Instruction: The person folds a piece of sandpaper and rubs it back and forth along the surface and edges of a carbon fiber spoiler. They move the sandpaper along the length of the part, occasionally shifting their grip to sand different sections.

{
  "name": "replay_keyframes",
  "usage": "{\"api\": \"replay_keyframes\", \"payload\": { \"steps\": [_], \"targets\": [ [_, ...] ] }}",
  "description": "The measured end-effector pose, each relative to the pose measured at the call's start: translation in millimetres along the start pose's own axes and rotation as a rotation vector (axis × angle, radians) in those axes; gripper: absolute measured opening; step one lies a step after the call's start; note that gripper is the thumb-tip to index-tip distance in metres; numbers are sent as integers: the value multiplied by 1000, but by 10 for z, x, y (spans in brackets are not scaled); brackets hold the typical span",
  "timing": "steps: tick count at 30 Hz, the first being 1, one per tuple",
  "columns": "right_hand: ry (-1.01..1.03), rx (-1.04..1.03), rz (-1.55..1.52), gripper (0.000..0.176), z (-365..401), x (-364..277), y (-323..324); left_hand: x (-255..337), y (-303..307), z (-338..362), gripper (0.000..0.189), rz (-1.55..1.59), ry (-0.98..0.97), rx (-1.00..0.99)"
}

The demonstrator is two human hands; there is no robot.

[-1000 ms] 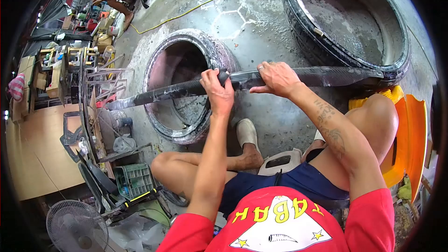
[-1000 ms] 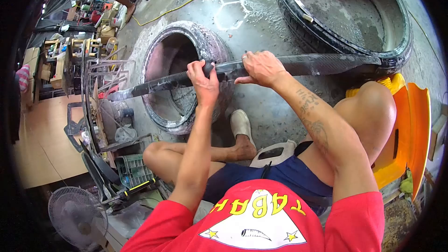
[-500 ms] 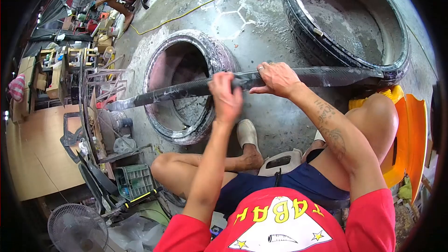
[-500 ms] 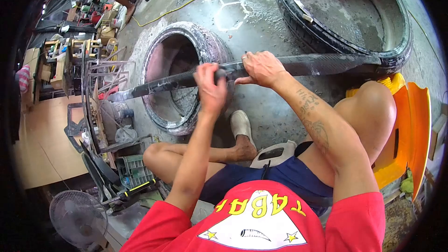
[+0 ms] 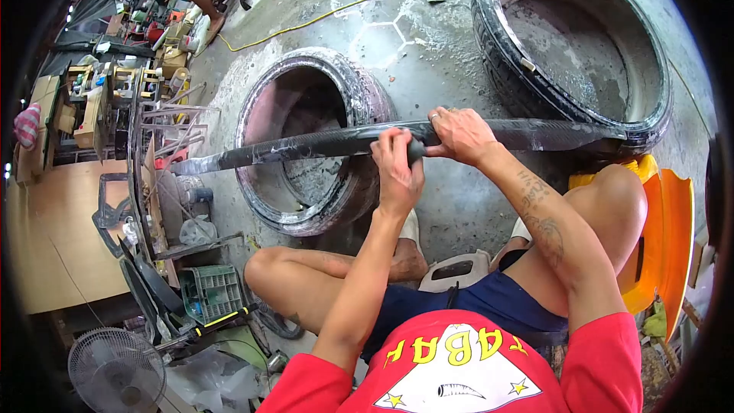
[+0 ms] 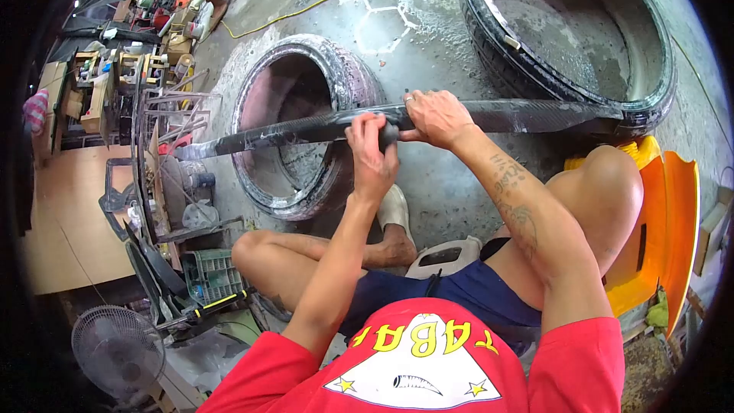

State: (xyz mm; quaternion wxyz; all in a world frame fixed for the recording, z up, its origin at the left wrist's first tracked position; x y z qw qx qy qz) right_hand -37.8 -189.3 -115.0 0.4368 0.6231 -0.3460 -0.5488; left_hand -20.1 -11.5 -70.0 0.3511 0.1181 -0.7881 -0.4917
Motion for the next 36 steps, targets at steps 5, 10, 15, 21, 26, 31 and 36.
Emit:
{"api": "replay_keyframes", "payload": {
  "steps": [5,10,15,21,26,31,36],
  "targets": [
    [-63,-63,-12,83,50,-100,76,-409,516,111,30,51,140,171],
    [-61,-57,17,86,83,-159,132,-687,443,150,34,-25,160,193],
    [-85,-122,-8,83,86,-159,148,-751,259,220,38,-5,181,245],
    [-96,-219,-3,85,-76,-130,250,-827,185,85,38,-25,191,252],
    [-52,-336,-90,77,-196,-95,210,-859,162,4,37,-19,206,230],
    [6,-338,-40,62,-230,-186,177,-855,173,-40,38,-14,207,231],
    [171,-248,51,51,-176,-207,179,-842,194,-10,37,-8,224,216]
  ]
}}
Point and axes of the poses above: each hand's wrist, its own z-axis away from the middle knuckle, its own y-axis out of the back of the hand, x = y × z, the point moved 3 cm from there along -z, towards the middle knuckle, and after that the axes turned 11 degrees about -x, right-handed, at the moved point
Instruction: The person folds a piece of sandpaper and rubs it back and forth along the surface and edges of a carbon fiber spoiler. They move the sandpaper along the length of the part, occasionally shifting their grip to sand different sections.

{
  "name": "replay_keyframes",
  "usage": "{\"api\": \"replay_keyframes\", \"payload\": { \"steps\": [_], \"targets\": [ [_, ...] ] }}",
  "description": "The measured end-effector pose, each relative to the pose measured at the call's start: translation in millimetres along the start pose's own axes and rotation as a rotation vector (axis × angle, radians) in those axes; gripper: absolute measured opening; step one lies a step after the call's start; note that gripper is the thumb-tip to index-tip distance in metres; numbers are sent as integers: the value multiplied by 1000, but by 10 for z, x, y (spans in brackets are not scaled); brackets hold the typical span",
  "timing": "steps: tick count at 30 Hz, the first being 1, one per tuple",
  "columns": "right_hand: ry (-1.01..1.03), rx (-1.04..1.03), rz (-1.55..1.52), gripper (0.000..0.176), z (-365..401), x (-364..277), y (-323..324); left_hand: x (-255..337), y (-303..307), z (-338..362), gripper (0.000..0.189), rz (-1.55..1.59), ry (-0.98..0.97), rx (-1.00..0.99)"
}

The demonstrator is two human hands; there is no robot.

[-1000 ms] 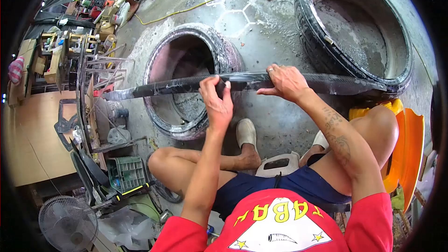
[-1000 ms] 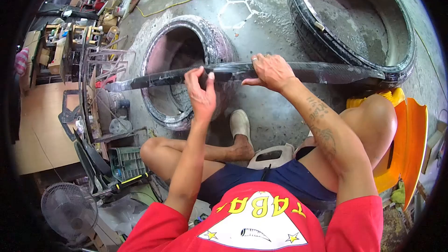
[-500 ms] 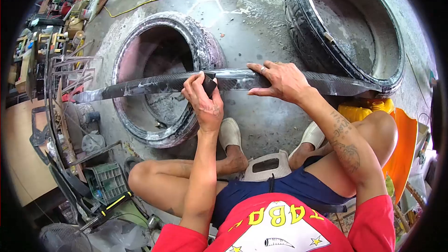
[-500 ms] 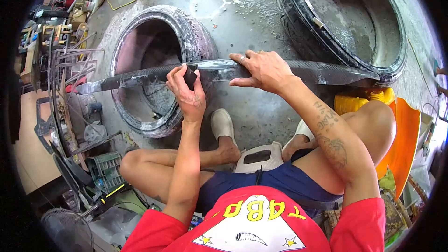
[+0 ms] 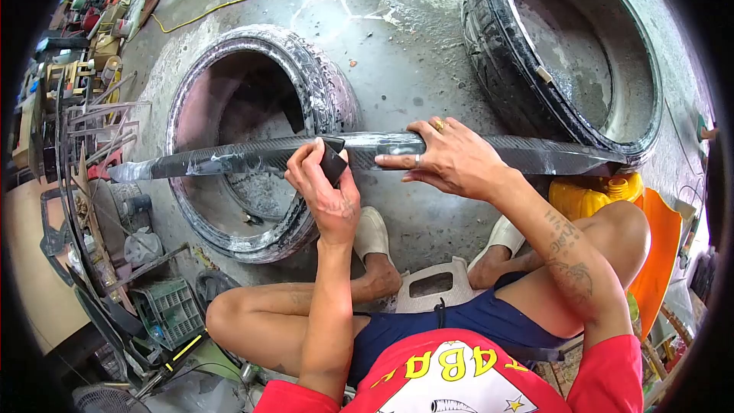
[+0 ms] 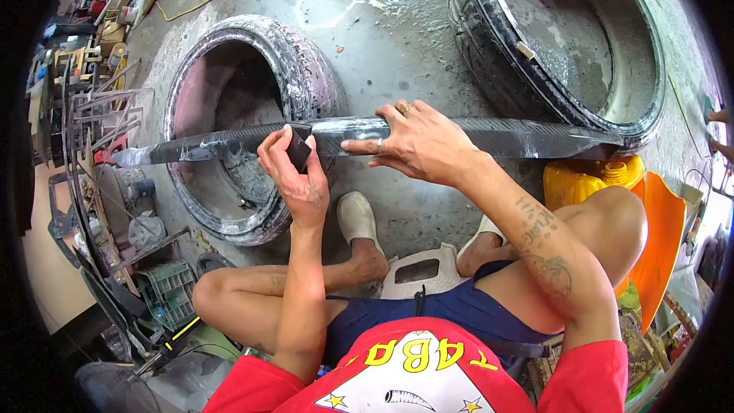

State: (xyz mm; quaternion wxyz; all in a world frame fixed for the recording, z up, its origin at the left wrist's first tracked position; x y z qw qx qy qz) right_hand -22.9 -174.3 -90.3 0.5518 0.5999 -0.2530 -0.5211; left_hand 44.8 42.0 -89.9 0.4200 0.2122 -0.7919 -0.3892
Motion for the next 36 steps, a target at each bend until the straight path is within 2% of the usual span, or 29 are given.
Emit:
{"api": "replay_keyframes", "payload": {
  "steps": [1,8,13,15,18,20,23,27,31,33,35,36],
  "targets": [
    [52,73,2,51,30,-7,5,-1,8,17,37,-3,0,-2],
    [31,67,-44,59,201,-99,-54,27,105,157,37,43,32,-12],
    [48,117,11,55,270,-174,-121,90,250,206,33,55,33,-24],
    [68,148,40,53,302,-217,-132,110,343,199,30,158,61,-45],
    [64,210,28,61,313,-292,-149,281,609,215,30,135,26,-80],
    [-5,174,16,67,303,-321,-153,429,784,287,28,116,24,-112],
    [14,192,50,68,300,-352,-157,590,918,525,30,148,28,-173],
    [103,225,127,65,352,-318,-178,600,866,837,31,148,91,-198],
    [104,203,-23,60,345,-287,-39,554,684,800,40,232,123,-143],
    [-128,48,-238,67,349,-223,75,546,561,678,47,182,95,-98],
    [-160,126,-213,63,305,-47,-28,498,440,480,45,141,28,-53],
    [-198,66,-225,59,281,16,-36,435,374,380,42,136,-4,-74]
  ]
}}
Point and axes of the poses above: each hand's wrist, its own z-axis away from the middle knuckle, its own y-axis out of the back of the hand, x = y × z, the point moved 3 cm from there along -z, towards the middle knuckle, and after that the axes turned 11 degrees about -x, right-handed, at the moved point
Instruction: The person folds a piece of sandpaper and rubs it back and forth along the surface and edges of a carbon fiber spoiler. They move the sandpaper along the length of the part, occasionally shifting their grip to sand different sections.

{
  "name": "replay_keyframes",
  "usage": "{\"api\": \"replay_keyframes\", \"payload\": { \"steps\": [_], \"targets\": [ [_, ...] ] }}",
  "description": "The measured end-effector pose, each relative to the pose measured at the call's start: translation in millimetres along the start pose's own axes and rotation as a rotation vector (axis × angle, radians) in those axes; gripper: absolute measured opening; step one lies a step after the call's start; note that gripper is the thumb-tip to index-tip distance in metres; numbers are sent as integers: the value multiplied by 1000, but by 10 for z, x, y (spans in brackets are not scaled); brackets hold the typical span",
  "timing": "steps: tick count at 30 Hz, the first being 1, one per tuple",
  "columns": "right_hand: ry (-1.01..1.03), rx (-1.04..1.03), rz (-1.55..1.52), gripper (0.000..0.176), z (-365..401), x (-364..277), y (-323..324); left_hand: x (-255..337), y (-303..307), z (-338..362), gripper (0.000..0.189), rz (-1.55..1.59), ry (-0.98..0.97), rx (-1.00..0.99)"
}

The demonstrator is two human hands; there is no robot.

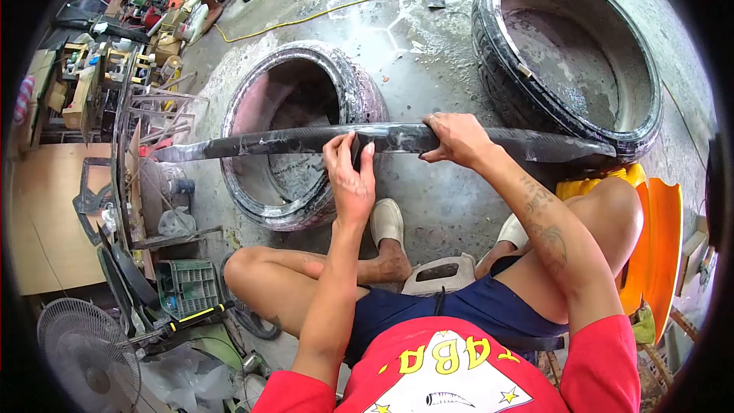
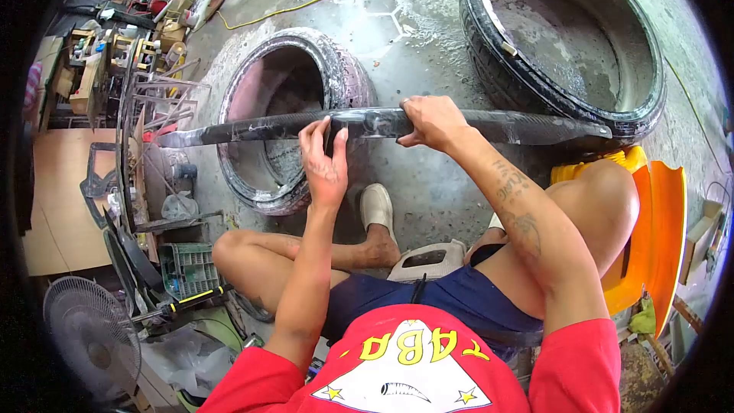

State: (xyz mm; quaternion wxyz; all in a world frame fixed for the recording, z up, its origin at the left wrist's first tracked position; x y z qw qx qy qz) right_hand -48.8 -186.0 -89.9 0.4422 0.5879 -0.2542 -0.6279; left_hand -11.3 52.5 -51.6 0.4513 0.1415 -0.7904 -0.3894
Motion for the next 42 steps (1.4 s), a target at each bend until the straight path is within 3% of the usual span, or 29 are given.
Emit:
{"api": "replay_keyframes", "payload": {
  "steps": [6,9,13,17,19,21,24,27,29,31,33,35,39,42],
  "targets": [
    [19,8,-26,66,-83,187,-189,-109,-465,-270,37,-269,89,24],
    [-16,-10,-16,66,-28,164,-235,103,-506,-226,34,-272,-42,-106],
    [27,81,10,68,-5,148,-261,-97,-317,-294,32,-270,80,53],
    [37,101,-8,68,9,153,-306,261,-641,-104,33,-199,-68,-22],
    [50,129,16,65,-3,145,-317,-12,-410,-228,33,-238,93,-3],
    [47,157,41,63,52,154,-308,-57,-427,-239,33,-304,93,77],
    [55,133,24,64,-11,167,-268,293,-676,-98,32,-247,-35,-33],
    [65,122,22,63,-47,173,-269,75,-474,-238,31,-260,-3,-86],
    [64,126,8,63,12,146,-296,-145,-412,-334,32,-271,87,12],
    [55,138,17,63,3,154,-283,0,-533,-297,33,-318,76,15],
    [50,143,21,63,-4,154,-270,182,-617,-216,33,-247,-110,-56],
    [42,118,13,62,0,134,-289,86,-492,-339,32,-258,-84,-129],
    [53,151,26,61,18,151,-251,46,-575,-359,30,-293,46,-35],
    [71,175,57,59,25,143,-315,192,-596,-224,33,-222,-87,-132]
  ]
}}
Point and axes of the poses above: each hand's wrist, its own z-axis away from the middle knuckle, its own y-axis out of the back of the hand, x = y × z, the point moved 3 cm from there along -z, towards the middle knuckle, and after that the axes turned 11 degrees about -x, right-handed, at the moved point
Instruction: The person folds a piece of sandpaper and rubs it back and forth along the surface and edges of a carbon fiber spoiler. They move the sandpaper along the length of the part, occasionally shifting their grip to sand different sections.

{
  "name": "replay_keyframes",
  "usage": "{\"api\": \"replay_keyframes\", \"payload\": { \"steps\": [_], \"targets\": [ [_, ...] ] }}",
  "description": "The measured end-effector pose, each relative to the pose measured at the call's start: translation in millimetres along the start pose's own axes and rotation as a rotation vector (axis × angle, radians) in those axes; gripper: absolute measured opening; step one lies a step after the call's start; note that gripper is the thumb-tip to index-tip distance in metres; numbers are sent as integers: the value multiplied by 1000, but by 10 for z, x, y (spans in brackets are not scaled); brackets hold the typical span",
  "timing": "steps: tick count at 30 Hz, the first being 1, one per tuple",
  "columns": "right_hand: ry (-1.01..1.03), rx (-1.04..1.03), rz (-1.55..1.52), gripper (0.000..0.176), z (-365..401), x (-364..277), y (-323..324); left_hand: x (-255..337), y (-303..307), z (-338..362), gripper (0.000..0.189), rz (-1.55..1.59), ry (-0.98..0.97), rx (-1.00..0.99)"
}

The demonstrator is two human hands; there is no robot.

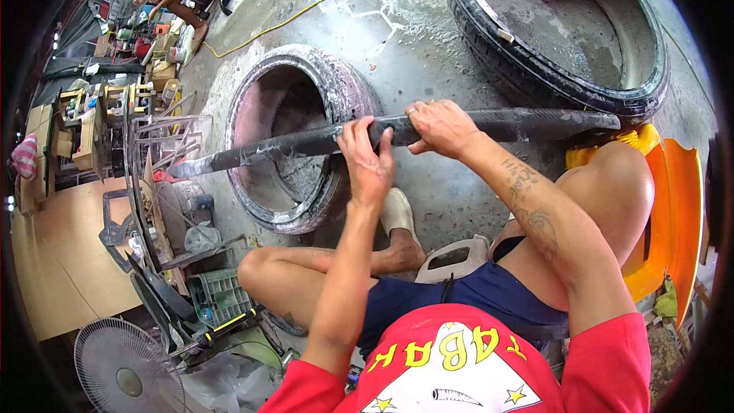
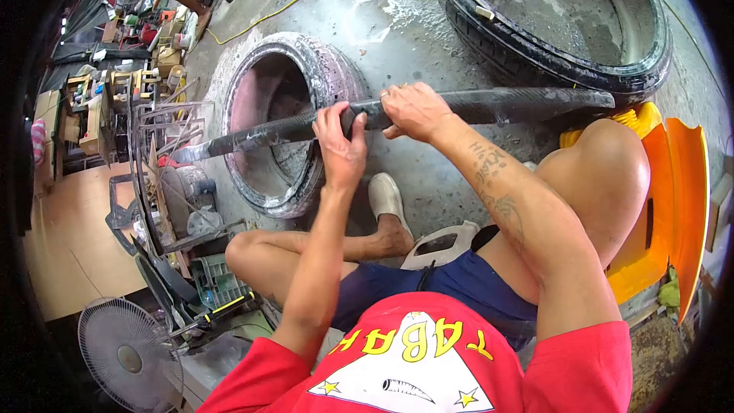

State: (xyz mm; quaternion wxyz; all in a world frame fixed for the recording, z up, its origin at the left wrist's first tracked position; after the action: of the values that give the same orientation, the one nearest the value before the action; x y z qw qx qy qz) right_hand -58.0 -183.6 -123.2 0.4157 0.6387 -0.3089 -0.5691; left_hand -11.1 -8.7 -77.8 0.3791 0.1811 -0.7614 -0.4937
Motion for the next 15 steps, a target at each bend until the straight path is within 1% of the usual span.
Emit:
{"api": "replay_keyframes", "payload": {
  "steps": [1,3,5,6,7,9,10,11,13,14,15],
  "targets": [
    [7,-3,-2,59,-12,-6,5,-118,76,-67,33,2,5,-41],
    [-7,-33,-40,60,-32,7,11,-359,155,-249,31,-25,138,60],
    [-11,-34,-32,59,-48,18,57,-226,11,-168,32,-67,169,89],
    [-19,-41,-20,59,-25,2,59,-63,-79,-90,32,-53,125,47],
    [-25,-52,-8,59,-5,-9,49,44,-113,-29,33,-28,39,35],
    [-22,-58,-26,60,-22,0,11,-92,-16,-155,34,-63,-9,-9],
    [-21,-53,-41,61,-38,11,-4,-223,23,-269,33,-80,40,11],
    [-29,-62,-53,61,-8,-14,-45,-405,16,-352,32,-95,96,86],
    [-41,-93,-36,63,-38,18,2,-226,-64,-258,32,-87,141,102],
    [-33,-48,4,61,-13,3,28,-63,-128,-132,34,-67,100,58],
    [-35,-50,5,61,-9,18,34,56,-141,-18,35,-13,0,52]
  ]
}}
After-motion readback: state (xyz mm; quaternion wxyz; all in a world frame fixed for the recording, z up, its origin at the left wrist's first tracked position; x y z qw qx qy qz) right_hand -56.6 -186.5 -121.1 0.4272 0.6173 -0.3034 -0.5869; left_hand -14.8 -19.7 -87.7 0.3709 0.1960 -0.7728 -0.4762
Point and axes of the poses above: each hand's wrist, its own z-axis away from the middle knuckle, its own y-axis out of the back of the hand, x = y × z, the point moved 3 cm from there along -z, towards the middle knuckle, and after that the axes turned 11 degrees about -x, right-handed, at the moved point
